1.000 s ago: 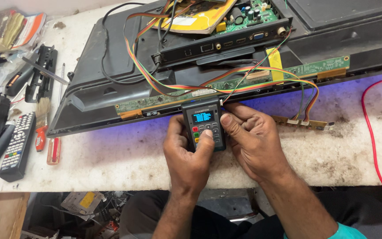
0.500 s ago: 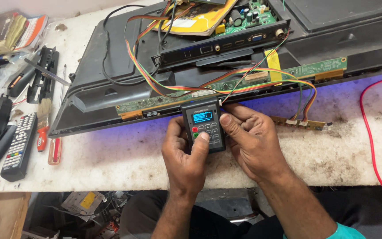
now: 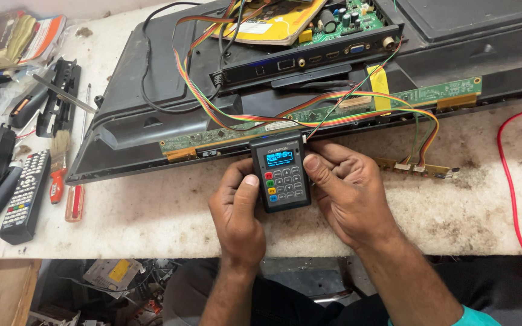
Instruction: The person holds a handheld LED strip tester connected by wires to the LED backlight bars inside a disassembled television lying face-down on a workbench. They press buttons on the tester and watch the strips light up in different colors, repositioning the tester and checking the display as the strips illuminate.
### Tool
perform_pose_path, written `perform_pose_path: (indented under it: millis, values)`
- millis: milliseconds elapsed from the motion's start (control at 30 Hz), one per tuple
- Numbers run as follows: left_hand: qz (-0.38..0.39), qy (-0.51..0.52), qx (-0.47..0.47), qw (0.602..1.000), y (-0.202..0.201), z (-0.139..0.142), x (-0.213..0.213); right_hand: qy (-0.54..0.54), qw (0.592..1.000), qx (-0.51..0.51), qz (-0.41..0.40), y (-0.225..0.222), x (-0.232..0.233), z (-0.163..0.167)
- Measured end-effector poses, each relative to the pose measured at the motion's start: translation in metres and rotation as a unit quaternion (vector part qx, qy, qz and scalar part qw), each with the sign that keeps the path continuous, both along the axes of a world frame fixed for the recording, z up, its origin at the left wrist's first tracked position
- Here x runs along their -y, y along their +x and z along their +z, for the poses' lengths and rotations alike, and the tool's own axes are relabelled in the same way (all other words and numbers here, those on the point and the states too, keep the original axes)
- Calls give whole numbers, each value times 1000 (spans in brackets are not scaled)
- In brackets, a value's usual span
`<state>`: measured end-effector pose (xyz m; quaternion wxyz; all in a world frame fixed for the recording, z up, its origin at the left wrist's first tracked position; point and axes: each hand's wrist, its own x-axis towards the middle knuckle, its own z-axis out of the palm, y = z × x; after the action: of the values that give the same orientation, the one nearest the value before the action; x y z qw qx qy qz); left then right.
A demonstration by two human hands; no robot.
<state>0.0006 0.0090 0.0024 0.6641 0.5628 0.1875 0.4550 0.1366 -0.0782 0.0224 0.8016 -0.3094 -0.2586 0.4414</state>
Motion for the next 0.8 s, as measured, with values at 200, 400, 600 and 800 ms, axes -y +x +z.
perform_pose_path:
  millis: [200, 400, 600, 800]
  values:
    - [-3, 6, 9, 1000, 0, -1, -1, 9, 1000, -5, 6, 0, 0, -1]
    - [-5, 12, 4, 1000, 0, 0, 0, 10, 1000, -4, 7, 0, 0, -1]
    - [-6, 19, 8, 1000, 1, 1, 0, 5, 1000, -3, 4, 0, 0, 0]
    - [-9, 13, 3, 1000, 1, 1, 0, 0, 1000, -1, 3, 1, 0, -1]
